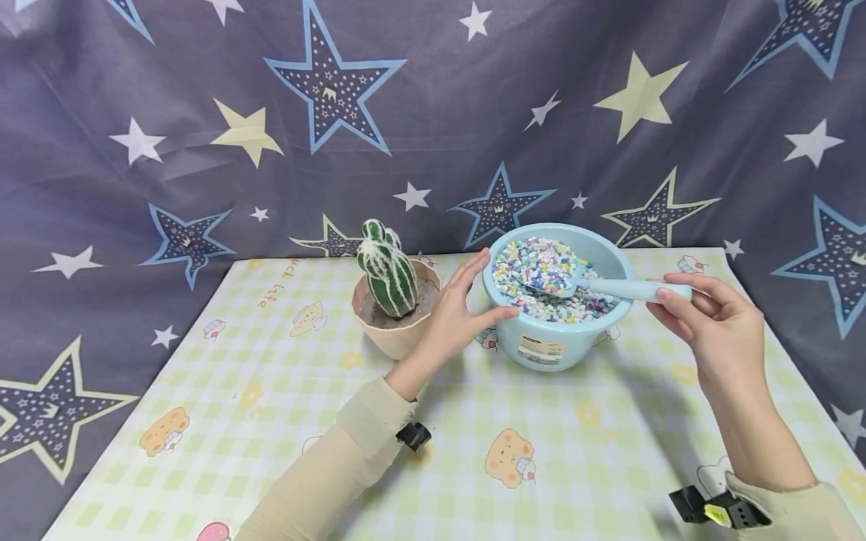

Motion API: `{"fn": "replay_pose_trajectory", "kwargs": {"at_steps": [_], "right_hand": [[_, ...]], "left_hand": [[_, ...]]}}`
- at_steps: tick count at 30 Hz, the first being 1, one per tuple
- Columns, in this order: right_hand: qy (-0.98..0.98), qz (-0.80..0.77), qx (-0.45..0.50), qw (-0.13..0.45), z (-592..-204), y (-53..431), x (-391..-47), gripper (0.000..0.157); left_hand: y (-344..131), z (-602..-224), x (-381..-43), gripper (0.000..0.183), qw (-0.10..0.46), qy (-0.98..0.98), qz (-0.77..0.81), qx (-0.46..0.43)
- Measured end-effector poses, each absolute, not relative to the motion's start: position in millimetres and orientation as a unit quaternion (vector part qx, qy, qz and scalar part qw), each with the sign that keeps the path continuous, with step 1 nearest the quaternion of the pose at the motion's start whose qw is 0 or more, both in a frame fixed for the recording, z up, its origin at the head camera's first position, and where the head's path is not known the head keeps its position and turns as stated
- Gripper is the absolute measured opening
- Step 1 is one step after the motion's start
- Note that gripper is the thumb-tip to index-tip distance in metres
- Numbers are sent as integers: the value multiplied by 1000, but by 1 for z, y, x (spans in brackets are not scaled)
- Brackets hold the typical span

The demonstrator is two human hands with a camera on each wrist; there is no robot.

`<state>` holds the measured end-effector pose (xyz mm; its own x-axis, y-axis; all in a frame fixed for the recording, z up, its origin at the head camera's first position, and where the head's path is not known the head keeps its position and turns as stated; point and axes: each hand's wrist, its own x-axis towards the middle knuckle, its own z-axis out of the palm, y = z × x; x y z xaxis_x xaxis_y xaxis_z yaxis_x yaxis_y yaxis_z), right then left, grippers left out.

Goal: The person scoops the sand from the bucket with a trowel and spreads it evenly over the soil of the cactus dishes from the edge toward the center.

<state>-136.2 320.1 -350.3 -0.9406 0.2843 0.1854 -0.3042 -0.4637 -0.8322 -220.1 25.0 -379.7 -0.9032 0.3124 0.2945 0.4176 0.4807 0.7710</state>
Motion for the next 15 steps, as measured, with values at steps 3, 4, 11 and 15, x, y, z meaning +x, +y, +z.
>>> {"fn": "replay_pose_trajectory", "kwargs": {"at_steps": [3, 4, 11, 15], "right_hand": [[-470, 867, 8, 168, -350, 320, -136, 28], [-463, 871, 8, 167, -351, 320, -136, 28], [-451, 874, 5, 184, -353, 317, -137, 32], [-442, 878, 0, 183, -354, 317, -137, 32]], "left_hand": [[25, -380, -220, 94, 57, -859, -461, -213], [25, -380, -220, 94, 57, -859, -462, -213], [25, -377, -219, 95, 52, -864, -453, -212], [24, -373, -218, 96, 46, -867, -448, -215]]}}
